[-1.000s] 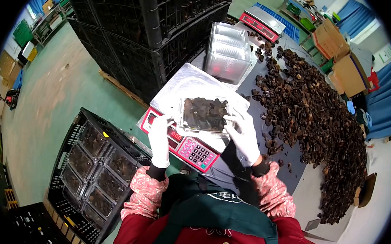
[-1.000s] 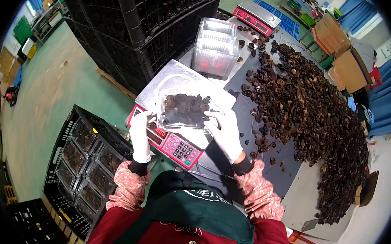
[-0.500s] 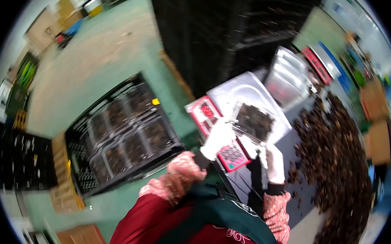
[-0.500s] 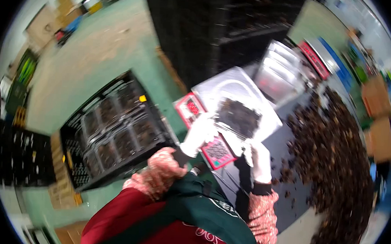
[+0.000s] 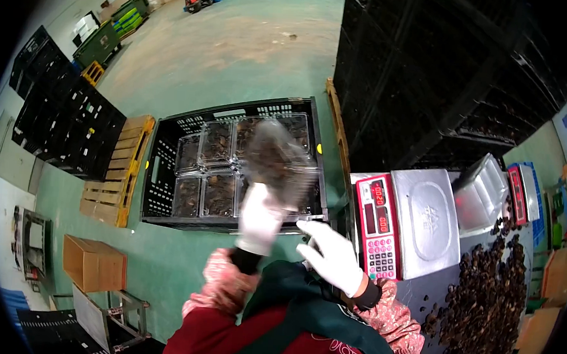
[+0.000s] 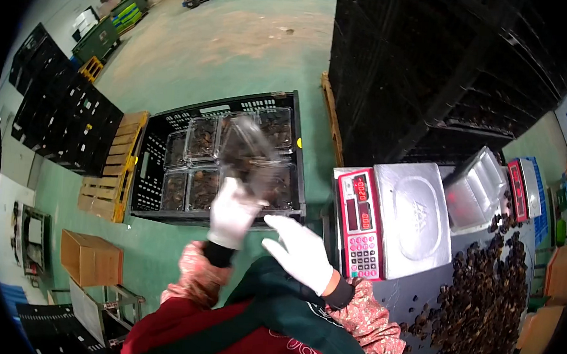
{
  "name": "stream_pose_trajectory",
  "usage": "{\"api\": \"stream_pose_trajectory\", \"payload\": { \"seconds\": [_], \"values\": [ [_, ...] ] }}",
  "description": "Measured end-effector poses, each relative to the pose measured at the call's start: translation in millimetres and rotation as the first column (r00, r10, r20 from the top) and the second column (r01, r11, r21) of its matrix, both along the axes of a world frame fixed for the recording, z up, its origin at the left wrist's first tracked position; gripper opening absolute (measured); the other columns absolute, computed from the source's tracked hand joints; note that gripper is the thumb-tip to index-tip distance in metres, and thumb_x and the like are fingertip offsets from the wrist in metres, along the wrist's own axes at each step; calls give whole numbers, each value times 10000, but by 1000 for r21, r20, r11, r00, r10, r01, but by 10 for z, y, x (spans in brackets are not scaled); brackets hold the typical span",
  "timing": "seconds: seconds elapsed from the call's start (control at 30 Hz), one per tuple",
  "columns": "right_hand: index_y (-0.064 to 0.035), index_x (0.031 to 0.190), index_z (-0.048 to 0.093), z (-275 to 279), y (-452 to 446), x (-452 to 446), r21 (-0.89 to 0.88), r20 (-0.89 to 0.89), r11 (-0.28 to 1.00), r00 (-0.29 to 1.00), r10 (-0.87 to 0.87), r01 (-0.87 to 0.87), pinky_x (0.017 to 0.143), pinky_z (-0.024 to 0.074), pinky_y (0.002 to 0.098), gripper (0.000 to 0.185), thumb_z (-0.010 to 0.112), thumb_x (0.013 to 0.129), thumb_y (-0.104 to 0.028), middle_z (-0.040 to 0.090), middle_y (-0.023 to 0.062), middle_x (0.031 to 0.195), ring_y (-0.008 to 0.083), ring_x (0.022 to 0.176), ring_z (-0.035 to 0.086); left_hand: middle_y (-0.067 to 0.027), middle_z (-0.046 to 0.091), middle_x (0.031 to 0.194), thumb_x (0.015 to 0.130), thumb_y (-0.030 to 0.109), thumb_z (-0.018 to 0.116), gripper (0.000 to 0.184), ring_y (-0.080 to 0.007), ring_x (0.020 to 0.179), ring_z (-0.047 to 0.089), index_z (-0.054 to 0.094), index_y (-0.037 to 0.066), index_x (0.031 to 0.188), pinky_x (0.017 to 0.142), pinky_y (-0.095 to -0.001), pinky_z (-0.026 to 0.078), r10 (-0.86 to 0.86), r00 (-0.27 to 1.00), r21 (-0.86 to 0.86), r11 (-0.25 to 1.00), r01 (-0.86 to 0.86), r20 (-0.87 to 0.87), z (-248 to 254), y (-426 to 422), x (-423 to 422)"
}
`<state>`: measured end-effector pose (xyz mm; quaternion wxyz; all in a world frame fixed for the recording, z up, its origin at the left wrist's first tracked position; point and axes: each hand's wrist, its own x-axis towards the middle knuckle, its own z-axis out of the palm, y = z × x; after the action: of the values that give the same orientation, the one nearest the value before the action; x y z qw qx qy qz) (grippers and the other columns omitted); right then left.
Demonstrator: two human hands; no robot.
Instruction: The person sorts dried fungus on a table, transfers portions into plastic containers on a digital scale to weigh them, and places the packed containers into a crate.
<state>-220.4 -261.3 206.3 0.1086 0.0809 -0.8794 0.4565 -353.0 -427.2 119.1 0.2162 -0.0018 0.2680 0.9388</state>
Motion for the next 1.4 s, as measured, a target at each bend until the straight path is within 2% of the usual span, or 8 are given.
{"api": "stream_pose_trajectory", "payload": {
  "seconds": [0.2,0.47,0.6,0.73,0.87,1.03,1.13,1.4],
  "values": [
    [-78,1245,632,-610,299,110,-92,426,995,905,-1,44,857,531,305,353,642,933,-243,665,105,1142,219,927,671,-75,603,1154,935,181,610,457,-176,1023,576,478,14,1339,899,-318,462,276,896,-901,165,-401,-349,-386,-2752,-1675],
    [-49,1259,628,-627,456,203,-374,667,868,745,7,327,846,520,265,291,555,999,-159,684,60,1121,112,904,650,-155,642,1237,933,226,621,445,-249,1150,590,573,-11,1306,1012,-353,428,-161,858,-846,-157,-510,-487,-1092,-3444,-3406],
    [-65,1252,632,-574,488,569,-313,575,861,802,-164,400,887,521,301,304,562,994,-210,680,74,1149,163,938,672,-254,587,1284,892,183,606,461,-390,1179,565,573,-14,1307,1020,-448,444,-329,944,-568,-776,-273,-4,-425,-2497,-3398],
    [-47,1222,632,-575,526,1005,-270,540,795,769,-342,544,982,484,358,340,537,1003,-289,653,116,1208,258,1130,623,-219,647,1203,983,170,527,352,-325,1089,636,612,-38,1253,950,-366,512,-357,282,-213,-221,-952,-891,37,-1656,-4103],
    [-56,1202,642,-713,424,1276,-304,551,592,645,-530,746,939,494,376,312,576,980,-264,674,134,1118,292,1076,636,-105,659,1051,1062,201,432,349,-155,896,586,603,-9,1283,836,-301,490,-481,434,-647,552,-525,-762,948,1409,-2264],
    [-53,1137,662,-1113,281,1787,-233,329,328,391,-859,916,850,530,363,240,620,950,-198,690,126,1034,290,967,671,-136,648,1162,982,67,546,233,-243,1039,624,652,8,1181,913,-350,488,-395,-391,-428,904,-3,-831,740,4086,-303],
    [-56,1129,666,-1054,61,2037,-180,353,119,177,-919,976,843,531,360,236,623,948,-202,691,129,1030,292,962,673,-145,651,1102,928,101,607,234,-324,1044,600,680,68,1148,930,-386,472,-154,-605,-125,988,-90,-781,501,5195,348],
    [-59,1167,665,-1108,-515,2840,-169,529,-280,-153,-835,945,918,496,346,279,580,968,-235,676,131,1107,284,1046,645,-109,622,892,893,81,661,96,-234,862,615,624,-5,914,824,-343,475,-581,-455,-646,763,-17,-675,73,5983,488]
  ]
}}
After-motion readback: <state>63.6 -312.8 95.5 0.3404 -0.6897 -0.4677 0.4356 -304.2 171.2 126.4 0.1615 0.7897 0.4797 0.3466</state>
